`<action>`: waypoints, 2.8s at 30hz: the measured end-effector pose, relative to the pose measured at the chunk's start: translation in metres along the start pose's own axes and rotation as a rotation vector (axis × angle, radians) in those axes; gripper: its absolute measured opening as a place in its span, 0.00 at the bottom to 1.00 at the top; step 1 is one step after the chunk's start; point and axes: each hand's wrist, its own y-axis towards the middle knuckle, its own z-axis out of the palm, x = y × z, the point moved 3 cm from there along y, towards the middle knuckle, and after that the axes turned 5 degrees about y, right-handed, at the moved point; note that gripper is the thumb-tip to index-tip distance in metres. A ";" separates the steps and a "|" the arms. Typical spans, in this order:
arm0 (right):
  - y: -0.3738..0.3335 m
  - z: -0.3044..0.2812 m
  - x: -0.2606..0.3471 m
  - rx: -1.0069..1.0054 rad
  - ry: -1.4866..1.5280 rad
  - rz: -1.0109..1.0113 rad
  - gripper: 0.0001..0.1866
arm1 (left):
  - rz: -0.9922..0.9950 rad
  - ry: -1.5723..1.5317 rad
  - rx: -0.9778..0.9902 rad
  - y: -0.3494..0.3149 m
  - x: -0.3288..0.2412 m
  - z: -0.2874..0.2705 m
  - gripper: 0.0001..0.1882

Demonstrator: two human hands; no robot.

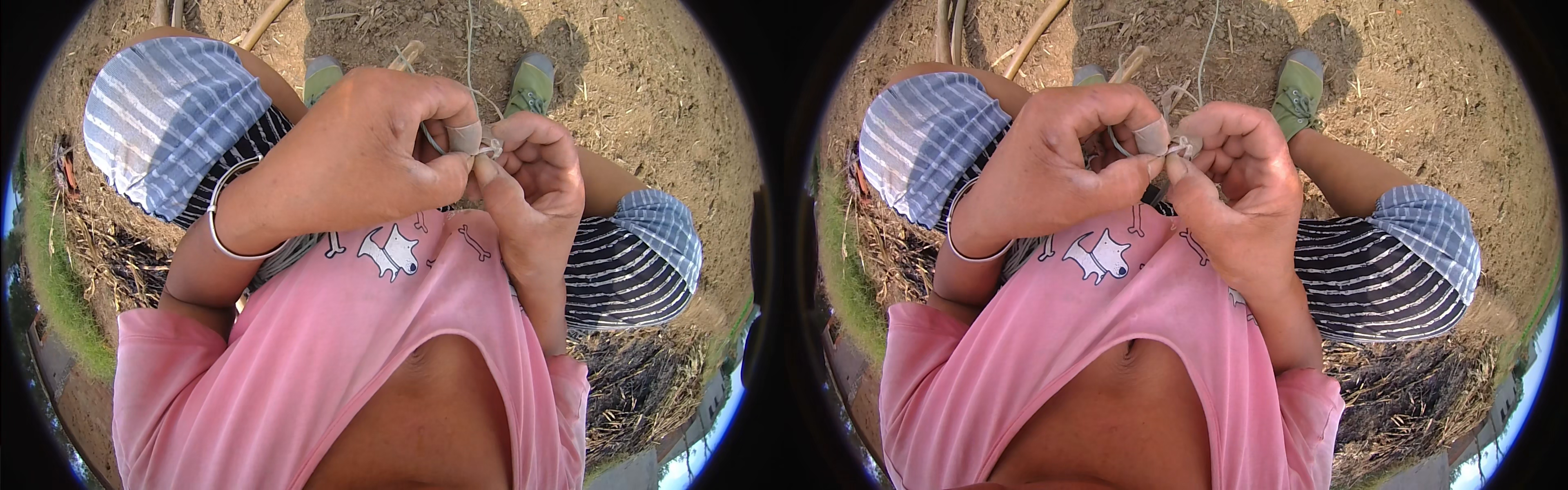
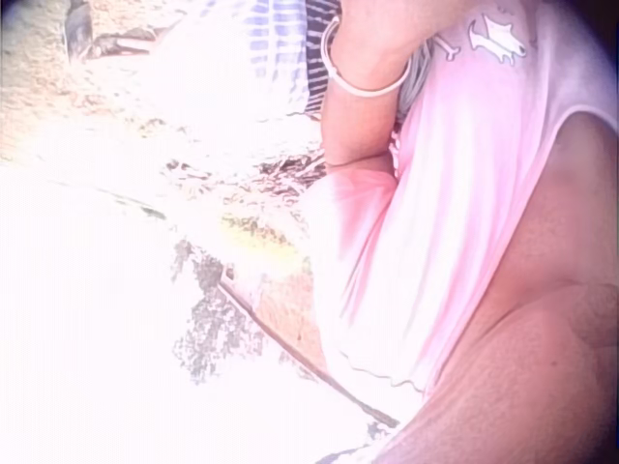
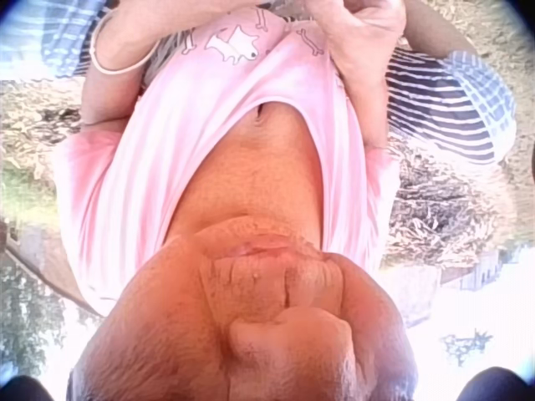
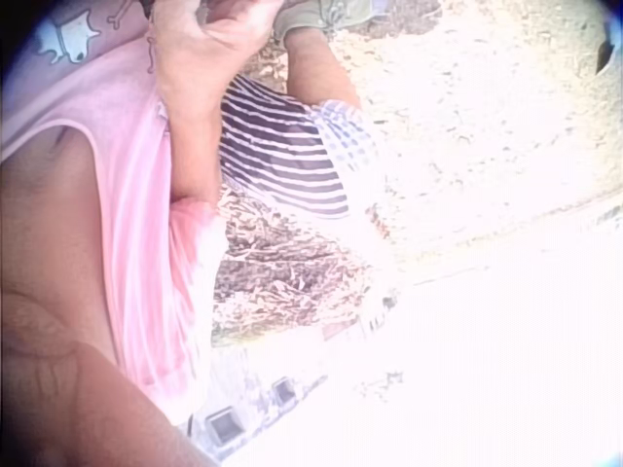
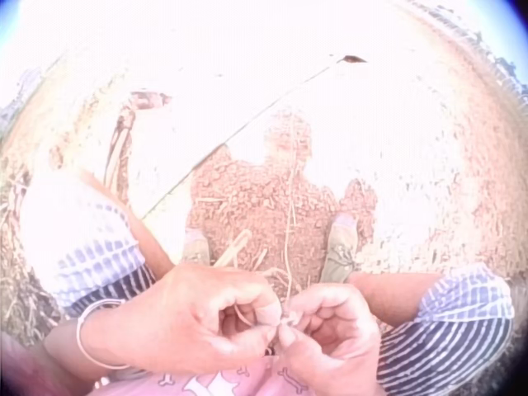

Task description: The person sits in a tilled field and untangles a coiled light-green rope, then ties a knot at the end. The person holds the rope with both hands, pulls strands to separate them, and forms a loop to secure the knot.

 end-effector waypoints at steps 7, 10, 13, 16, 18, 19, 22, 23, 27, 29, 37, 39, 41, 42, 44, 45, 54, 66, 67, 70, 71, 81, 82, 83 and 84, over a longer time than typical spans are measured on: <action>0.000 0.002 0.002 -0.055 -0.161 -0.099 0.20 | 0.035 0.045 -0.133 -0.002 -0.005 -0.002 0.04; -0.001 0.001 0.003 -0.114 -0.283 -0.209 0.20 | 0.099 0.113 -0.197 -0.002 -0.007 -0.002 0.04; -0.004 0.003 0.006 -0.086 -0.540 -0.247 0.21 | 0.115 0.141 -0.224 -0.002 -0.007 -0.001 0.04; -0.003 0.002 0.005 -0.110 -0.474 -0.324 0.19 | 0.104 0.145 -0.204 -0.001 -0.007 -0.002 0.05; -0.003 0.001 0.004 -0.111 -0.365 -0.249 0.19 | 0.065 0.105 -0.151 -0.001 -0.006 -0.002 0.05; -0.003 0.000 0.004 -0.112 -0.310 -0.211 0.19 | 0.067 0.053 -0.131 0.000 -0.004 -0.001 0.06; -0.003 0.002 0.004 -0.113 -0.287 -0.226 0.18 | 0.059 -0.056 -0.074 0.001 0.000 0.001 0.09; -0.003 0.002 0.004 -0.109 -0.288 -0.225 0.18 | 0.047 -0.062 -0.058 0.002 -0.001 0.001 0.10; -0.003 0.003 0.002 -0.094 -0.293 -0.221 0.17 | 0.146 -0.019 -0.084 0.002 0.000 0.003 0.11; -0.003 0.003 0.001 -0.079 -0.298 -0.218 0.17 | 0.165 0.015 -0.087 0.002 -0.002 0.002 0.11; -0.003 0.003 0.000 -0.065 -0.298 -0.187 0.17 | 0.163 0.134 -0.115 0.002 0.000 0.002 0.09; -0.003 0.004 0.001 -0.077 -0.264 -0.173 0.17 | 0.113 0.117 -0.136 0.001 0.000 0.002 0.08; -0.003 0.005 0.002 -0.082 -0.245 -0.159 0.17 | 0.096 0.131 -0.126 0.001 -0.001 0.000 0.08; -0.003 0.005 0.002 -0.081 -0.243 -0.153 0.17 | 0.086 0.138 -0.121 0.001 0.000 0.000 0.08; -0.003 0.005 0.002 -0.075 -0.239 -0.147 0.17 | 0.079 0.120 -0.139 0.000 -0.001 0.000 0.07; -0.003 0.005 0.002 -0.069 -0.237 -0.146 0.17 | 0.075 0.111 -0.149 0.000 -0.001 0.000 0.07; -0.005 -0.002 0.004 -0.036 -0.096 0.017 0.11 | 0.011 0.019 -0.123 0.000 0.001 -0.001 0.08; 0.000 -0.008 0.005 0.002 -0.257 -0.218 0.11 | -0.038 -0.084 0.044 0.001 0.000 0.001 0.05; 0.001 -0.008 0.004 0.000 -0.274 -0.233 0.11 | -0.041 -0.097 0.041 0.001 0.001 0.001 0.05; 0.002 -0.008 0.008 -0.064 -0.293 -0.214 0.14 | -0.055 -0.121 0.028 0.001 0.002 0.002 0.06; 0.002 -0.008 0.010 -0.098 -0.296 -0.245 0.15 | -0.065 -0.116 0.020 0.001 0.001 0.001 0.06; -0.002 0.006 0.018 0.066 -0.672 -0.475 0.10 | -0.053 -0.103 -0.070 0.001 0.004 0.000 0.05; -0.004 0.008 0.019 0.053 -0.680 -0.440 0.09 | -0.048 -0.095 -0.063 0.002 0.003 -0.001 0.05; -0.004 0.007 0.019 0.042 -0.688 -0.427 0.09 | -0.047 -0.085 -0.059 0.002 0.002 -0.001 0.05; -0.003 0.006 0.018 0.029 -0.696 -0.414 0.09 | -0.047 -0.075 -0.055 0.002 0.002 -0.001 0.05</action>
